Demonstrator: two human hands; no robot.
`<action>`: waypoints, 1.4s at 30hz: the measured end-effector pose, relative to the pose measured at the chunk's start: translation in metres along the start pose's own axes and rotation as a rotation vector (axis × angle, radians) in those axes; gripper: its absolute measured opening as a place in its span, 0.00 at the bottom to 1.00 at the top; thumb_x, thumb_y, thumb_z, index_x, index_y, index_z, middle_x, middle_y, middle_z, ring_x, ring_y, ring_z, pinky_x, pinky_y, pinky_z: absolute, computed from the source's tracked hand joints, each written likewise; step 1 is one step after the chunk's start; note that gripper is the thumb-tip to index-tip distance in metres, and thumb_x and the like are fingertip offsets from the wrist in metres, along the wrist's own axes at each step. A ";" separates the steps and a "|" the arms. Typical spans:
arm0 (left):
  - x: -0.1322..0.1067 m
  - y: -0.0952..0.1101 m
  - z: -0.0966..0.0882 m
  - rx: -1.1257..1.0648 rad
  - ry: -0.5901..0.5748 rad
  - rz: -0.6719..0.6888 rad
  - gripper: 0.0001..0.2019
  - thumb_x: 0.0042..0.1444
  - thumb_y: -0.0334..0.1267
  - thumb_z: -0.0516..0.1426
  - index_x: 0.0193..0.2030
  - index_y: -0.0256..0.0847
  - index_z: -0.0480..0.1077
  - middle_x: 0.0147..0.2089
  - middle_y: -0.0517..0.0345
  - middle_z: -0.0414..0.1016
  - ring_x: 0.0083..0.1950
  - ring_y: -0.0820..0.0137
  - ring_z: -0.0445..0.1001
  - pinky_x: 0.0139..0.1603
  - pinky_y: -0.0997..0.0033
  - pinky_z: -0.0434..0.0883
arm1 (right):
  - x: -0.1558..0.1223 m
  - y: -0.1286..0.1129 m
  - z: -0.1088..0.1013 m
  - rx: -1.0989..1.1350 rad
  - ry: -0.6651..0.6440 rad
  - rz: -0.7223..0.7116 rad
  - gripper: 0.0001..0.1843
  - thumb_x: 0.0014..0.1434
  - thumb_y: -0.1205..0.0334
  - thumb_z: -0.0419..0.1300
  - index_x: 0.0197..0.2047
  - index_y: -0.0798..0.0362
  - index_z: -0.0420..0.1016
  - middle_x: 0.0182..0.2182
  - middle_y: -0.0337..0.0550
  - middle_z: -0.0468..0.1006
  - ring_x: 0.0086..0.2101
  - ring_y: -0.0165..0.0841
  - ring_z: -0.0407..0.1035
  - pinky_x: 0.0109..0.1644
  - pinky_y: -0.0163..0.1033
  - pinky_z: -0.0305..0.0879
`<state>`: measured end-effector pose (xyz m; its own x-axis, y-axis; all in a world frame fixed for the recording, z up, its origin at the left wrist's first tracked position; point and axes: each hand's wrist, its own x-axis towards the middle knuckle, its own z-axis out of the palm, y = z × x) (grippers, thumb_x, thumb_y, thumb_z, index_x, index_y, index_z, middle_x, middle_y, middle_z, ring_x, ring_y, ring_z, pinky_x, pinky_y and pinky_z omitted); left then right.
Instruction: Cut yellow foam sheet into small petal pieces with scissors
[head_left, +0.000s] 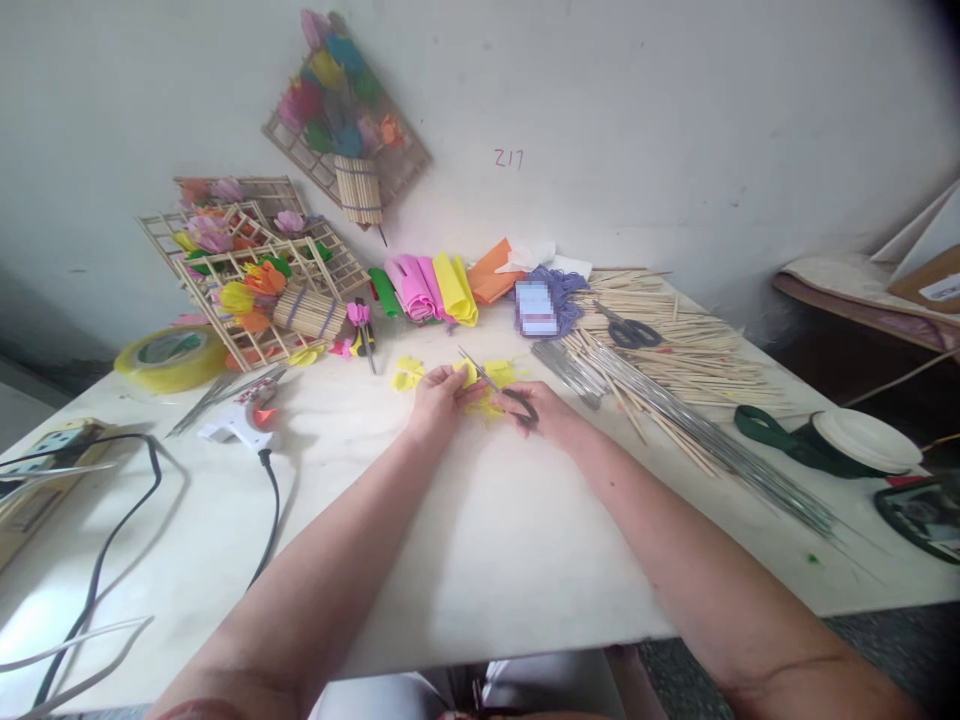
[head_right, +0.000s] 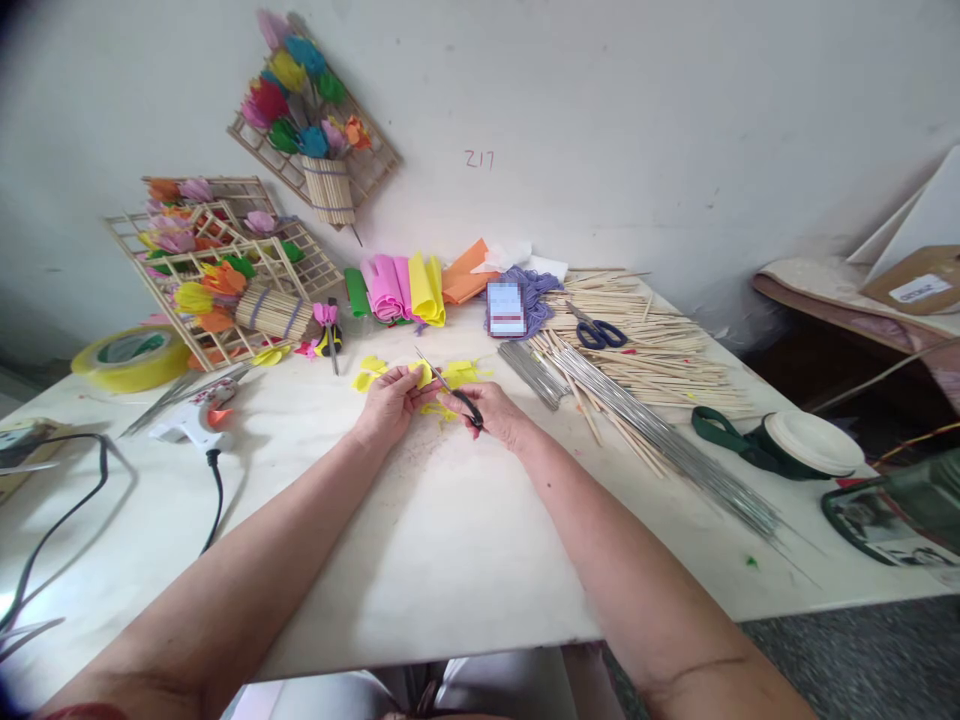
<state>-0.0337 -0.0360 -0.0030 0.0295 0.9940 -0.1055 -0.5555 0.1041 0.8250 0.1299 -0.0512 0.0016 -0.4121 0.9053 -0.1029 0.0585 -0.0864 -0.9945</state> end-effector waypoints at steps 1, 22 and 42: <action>0.000 0.000 0.000 -0.001 -0.003 0.001 0.11 0.44 0.35 0.64 0.25 0.36 0.64 0.25 0.58 0.73 0.28 0.70 0.76 0.33 0.70 0.74 | 0.000 0.000 0.000 0.002 0.001 -0.005 0.17 0.47 0.50 0.64 0.24 0.55 0.65 0.13 0.30 0.62 0.13 0.21 0.54 0.15 0.30 0.49; -0.001 0.002 0.000 -0.010 0.026 -0.006 0.09 0.46 0.33 0.62 0.25 0.37 0.64 0.25 0.59 0.73 0.28 0.70 0.76 0.31 0.72 0.74 | -0.002 -0.004 0.003 -0.069 0.027 -0.050 0.18 0.48 0.51 0.63 0.21 0.54 0.62 0.12 0.30 0.60 0.13 0.21 0.52 0.15 0.30 0.47; 0.002 0.000 -0.002 0.029 -0.035 0.012 0.11 0.43 0.36 0.65 0.25 0.35 0.67 0.25 0.56 0.74 0.29 0.68 0.76 0.35 0.69 0.74 | -0.003 -0.006 0.004 -0.080 0.037 -0.058 0.18 0.48 0.50 0.63 0.20 0.54 0.62 0.12 0.30 0.60 0.13 0.21 0.52 0.15 0.30 0.49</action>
<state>-0.0355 -0.0343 -0.0048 0.0522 0.9957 -0.0765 -0.5319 0.0925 0.8418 0.1273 -0.0552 0.0076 -0.3832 0.9226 -0.0434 0.1083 -0.0018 -0.9941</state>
